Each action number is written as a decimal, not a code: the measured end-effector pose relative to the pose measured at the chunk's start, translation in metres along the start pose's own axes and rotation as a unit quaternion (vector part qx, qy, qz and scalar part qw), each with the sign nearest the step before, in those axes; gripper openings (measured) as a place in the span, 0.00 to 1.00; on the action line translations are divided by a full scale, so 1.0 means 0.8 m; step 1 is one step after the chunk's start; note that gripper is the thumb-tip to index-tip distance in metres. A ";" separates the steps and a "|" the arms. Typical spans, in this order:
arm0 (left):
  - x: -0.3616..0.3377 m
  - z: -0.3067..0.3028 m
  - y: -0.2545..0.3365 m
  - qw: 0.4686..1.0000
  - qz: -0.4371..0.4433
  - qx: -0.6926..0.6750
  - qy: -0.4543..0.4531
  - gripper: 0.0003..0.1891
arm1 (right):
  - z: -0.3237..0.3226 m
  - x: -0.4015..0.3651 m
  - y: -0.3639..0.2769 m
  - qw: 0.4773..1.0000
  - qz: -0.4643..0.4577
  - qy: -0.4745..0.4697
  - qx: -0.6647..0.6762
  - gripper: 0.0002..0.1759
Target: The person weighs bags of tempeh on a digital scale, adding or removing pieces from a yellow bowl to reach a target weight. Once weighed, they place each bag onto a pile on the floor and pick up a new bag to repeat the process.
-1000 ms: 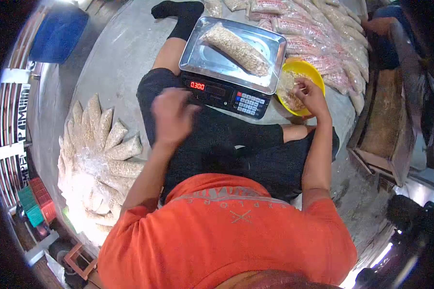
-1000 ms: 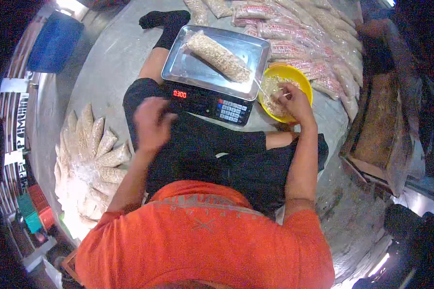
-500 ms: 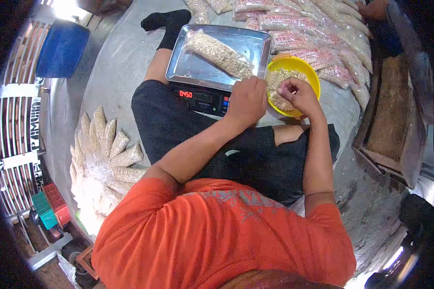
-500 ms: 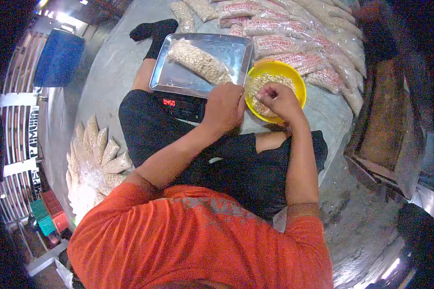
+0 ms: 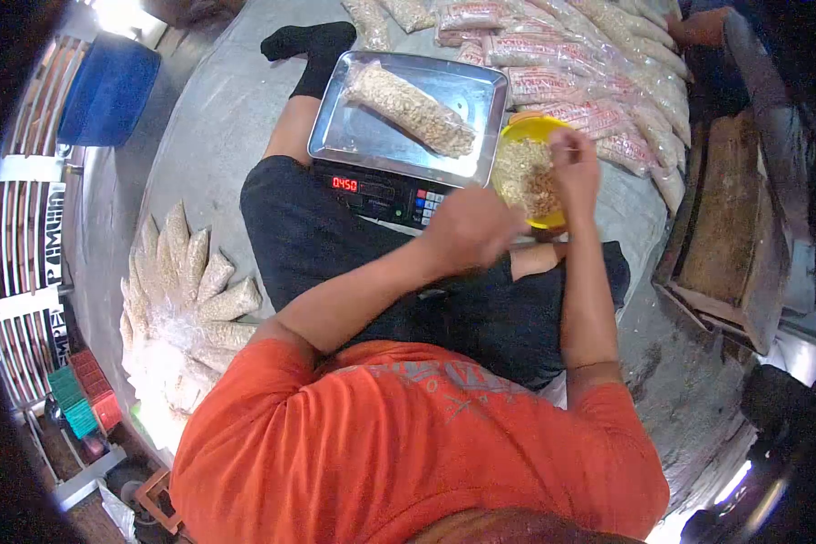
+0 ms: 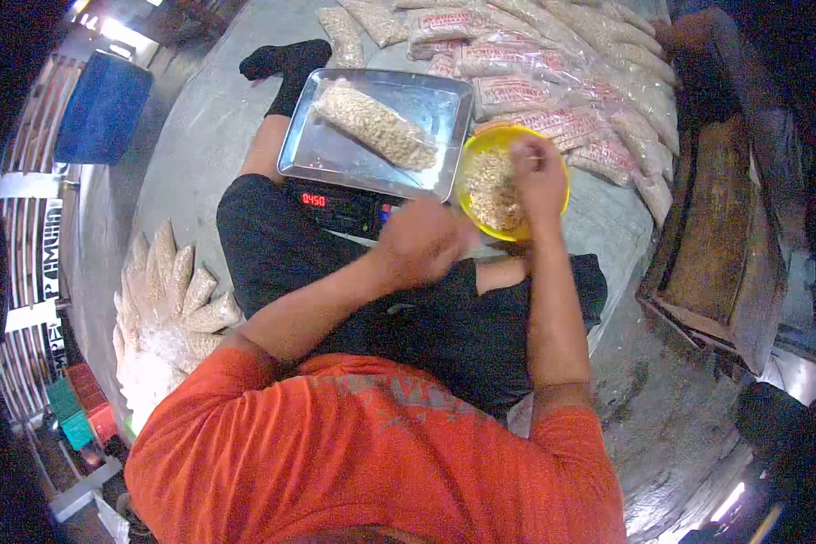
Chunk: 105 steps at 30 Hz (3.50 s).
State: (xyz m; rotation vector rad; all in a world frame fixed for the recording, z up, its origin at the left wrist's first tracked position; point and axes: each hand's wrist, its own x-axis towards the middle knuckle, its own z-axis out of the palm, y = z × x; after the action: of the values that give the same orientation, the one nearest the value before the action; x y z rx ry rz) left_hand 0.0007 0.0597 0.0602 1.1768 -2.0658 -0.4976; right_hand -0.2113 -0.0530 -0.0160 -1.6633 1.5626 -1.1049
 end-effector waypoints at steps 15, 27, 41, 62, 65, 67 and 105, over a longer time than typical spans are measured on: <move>-0.109 0.060 -0.055 0.877 -0.026 -0.170 -0.449 0.23 | -0.001 0.112 -0.028 0.976 -0.028 0.037 -0.215 0.21; -0.086 0.033 -0.105 0.785 -0.169 -0.331 -0.495 0.28 | 0.005 0.562 0.181 0.866 -0.058 0.120 -0.483 0.33; -0.107 0.047 -0.106 0.802 -0.129 -0.381 -0.442 0.24 | -0.104 0.679 0.194 0.546 -0.155 -0.048 -0.822 0.25; 0.032 -0.030 -0.138 0.951 0.071 0.252 -0.166 0.16 | -0.484 0.186 -0.253 0.766 -0.382 0.034 -0.516 0.32; 0.003 -0.061 -0.156 0.987 -0.002 0.148 -0.067 0.11 | -0.381 0.148 -0.279 0.888 -0.310 -0.020 -0.340 0.32; -0.012 -0.093 -0.174 0.967 -0.018 -0.085 0.240 0.10 | -0.312 0.122 -0.305 0.949 -0.231 -0.014 -0.215 0.26; -0.286 -0.181 -0.130 0.845 -0.455 0.219 0.176 0.45 | 0.009 -0.014 0.014 0.979 0.056 -0.060 -0.189 0.24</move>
State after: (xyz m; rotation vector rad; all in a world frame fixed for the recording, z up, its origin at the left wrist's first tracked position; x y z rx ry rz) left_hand 0.2468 0.2037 0.0071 2.3347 -1.2186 -0.1808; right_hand -0.2103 -0.0441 -0.0313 -1.8170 1.8440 -0.6640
